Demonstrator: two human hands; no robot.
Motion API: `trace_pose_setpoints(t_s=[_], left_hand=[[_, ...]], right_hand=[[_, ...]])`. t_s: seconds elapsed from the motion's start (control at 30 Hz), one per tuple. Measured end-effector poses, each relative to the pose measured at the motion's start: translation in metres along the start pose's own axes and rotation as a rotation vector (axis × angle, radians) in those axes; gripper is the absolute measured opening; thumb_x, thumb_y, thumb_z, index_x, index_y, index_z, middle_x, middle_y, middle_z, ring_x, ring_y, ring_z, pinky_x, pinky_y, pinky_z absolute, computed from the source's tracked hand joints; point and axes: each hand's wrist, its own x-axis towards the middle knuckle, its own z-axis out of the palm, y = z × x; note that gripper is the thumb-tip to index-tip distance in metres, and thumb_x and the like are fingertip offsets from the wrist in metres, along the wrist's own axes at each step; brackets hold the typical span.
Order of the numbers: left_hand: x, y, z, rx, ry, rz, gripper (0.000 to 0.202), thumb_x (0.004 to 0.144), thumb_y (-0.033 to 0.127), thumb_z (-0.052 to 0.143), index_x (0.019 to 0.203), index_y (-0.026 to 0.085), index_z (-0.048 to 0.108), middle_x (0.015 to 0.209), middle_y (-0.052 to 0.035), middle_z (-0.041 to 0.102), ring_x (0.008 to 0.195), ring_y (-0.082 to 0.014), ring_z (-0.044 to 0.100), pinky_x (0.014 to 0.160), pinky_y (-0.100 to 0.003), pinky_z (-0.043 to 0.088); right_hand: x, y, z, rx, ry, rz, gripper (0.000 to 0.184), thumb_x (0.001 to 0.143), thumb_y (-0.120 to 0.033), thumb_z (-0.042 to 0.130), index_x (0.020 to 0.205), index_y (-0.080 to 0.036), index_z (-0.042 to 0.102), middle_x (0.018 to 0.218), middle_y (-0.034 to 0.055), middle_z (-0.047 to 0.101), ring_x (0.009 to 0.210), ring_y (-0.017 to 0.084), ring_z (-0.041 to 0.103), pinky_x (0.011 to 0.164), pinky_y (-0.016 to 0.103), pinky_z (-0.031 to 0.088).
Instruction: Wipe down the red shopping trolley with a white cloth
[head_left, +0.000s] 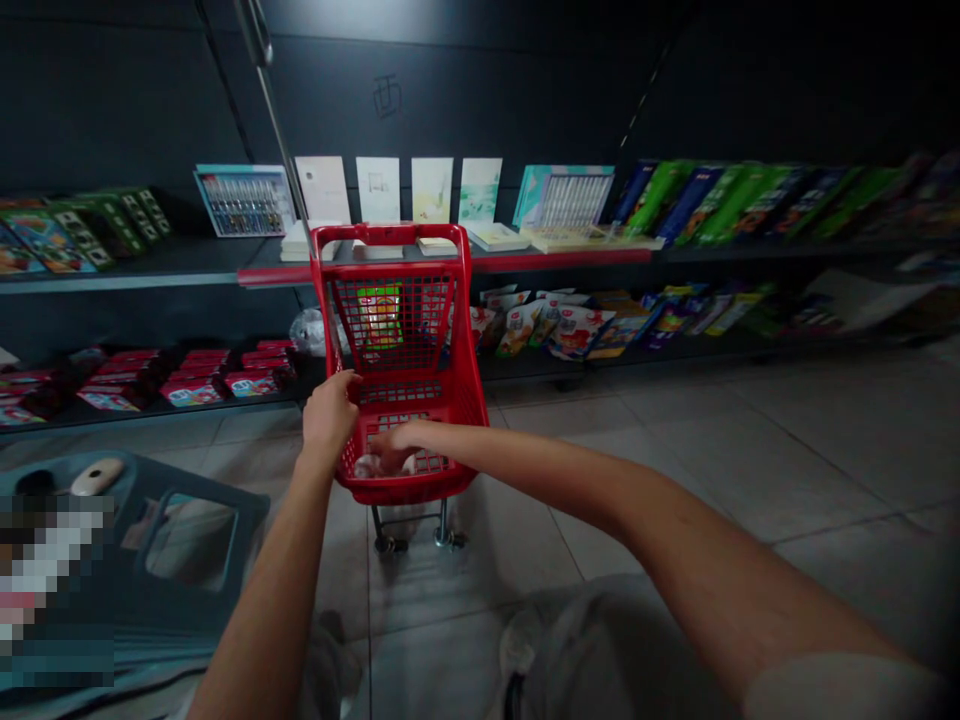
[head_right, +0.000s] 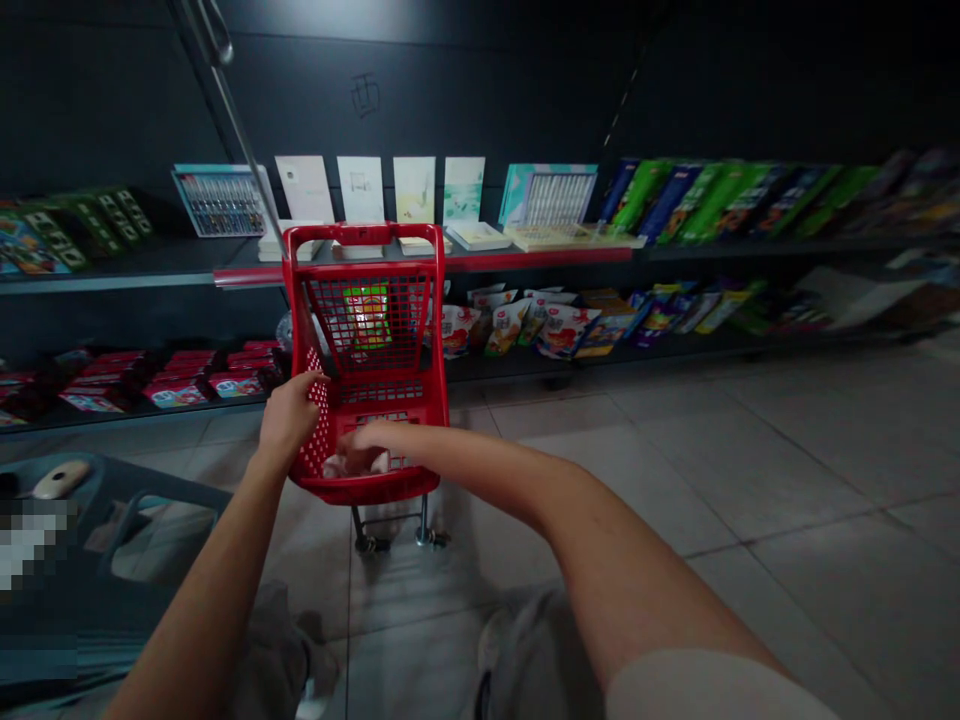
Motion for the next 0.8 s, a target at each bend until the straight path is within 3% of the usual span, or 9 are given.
trace_pose_setpoints(t_s=[0.17,0.33,0.5,0.67,0.8], left_hand=[[-0.001,-0.003,0.000,0.015,-0.007,0.022,0.040,0.091,0.018,0.053,0.121,0.031,0.075,0.132,-0.0016,0.075,0.120,-0.0294,0.070,0.103,-0.041,0.053],[0.002,-0.012,-0.003,0.075,-0.051,0.027,0.041,0.089,0.023,0.057,0.124,0.035,0.075,0.123,-0.0025,0.078,0.114,-0.0305,0.072,0.098,-0.042,0.055],[0.000,-0.016,-0.004,0.072,-0.059,0.061,0.038,0.088,0.027,0.058,0.120,0.035,0.077,0.119,-0.0018,0.079,0.112,-0.0303,0.073,0.097,-0.041,0.055],[-0.006,-0.012,-0.005,0.073,-0.080,0.078,0.034,0.089,0.029,0.060,0.117,0.037,0.078,0.115,0.0005,0.080,0.114,-0.0288,0.071,0.097,-0.039,0.055],[-0.008,-0.010,-0.006,0.072,-0.093,0.094,0.032,0.089,0.031,0.062,0.116,0.037,0.078,0.116,0.0002,0.079,0.116,-0.0294,0.070,0.096,-0.039,0.055]], right_hand=[[-0.015,-0.010,-0.002,-0.259,-0.072,-0.111,0.030,0.085,-0.017,0.063,0.114,-0.016,0.071,0.104,0.0028,0.074,0.089,0.018,0.064,0.074,0.026,0.048],[-0.065,0.007,-0.009,-0.469,-0.145,0.097,0.029,0.078,-0.024,0.073,0.103,-0.010,0.077,0.098,0.0131,0.077,0.092,0.027,0.070,0.076,0.033,0.053],[-0.110,0.019,-0.029,-0.755,0.051,0.140,0.032,0.080,-0.023,0.076,0.110,-0.014,0.078,0.111,0.0161,0.077,0.104,0.030,0.073,0.081,0.034,0.054],[-0.128,0.028,-0.055,-0.897,0.343,0.186,0.028,0.098,-0.017,0.054,0.114,-0.013,0.077,0.117,0.0183,0.077,0.111,0.030,0.073,0.092,0.040,0.053],[-0.134,0.039,-0.072,-0.853,0.396,0.273,0.032,0.090,-0.014,0.061,0.118,-0.013,0.076,0.122,0.0193,0.075,0.112,0.029,0.072,0.090,0.036,0.052]])
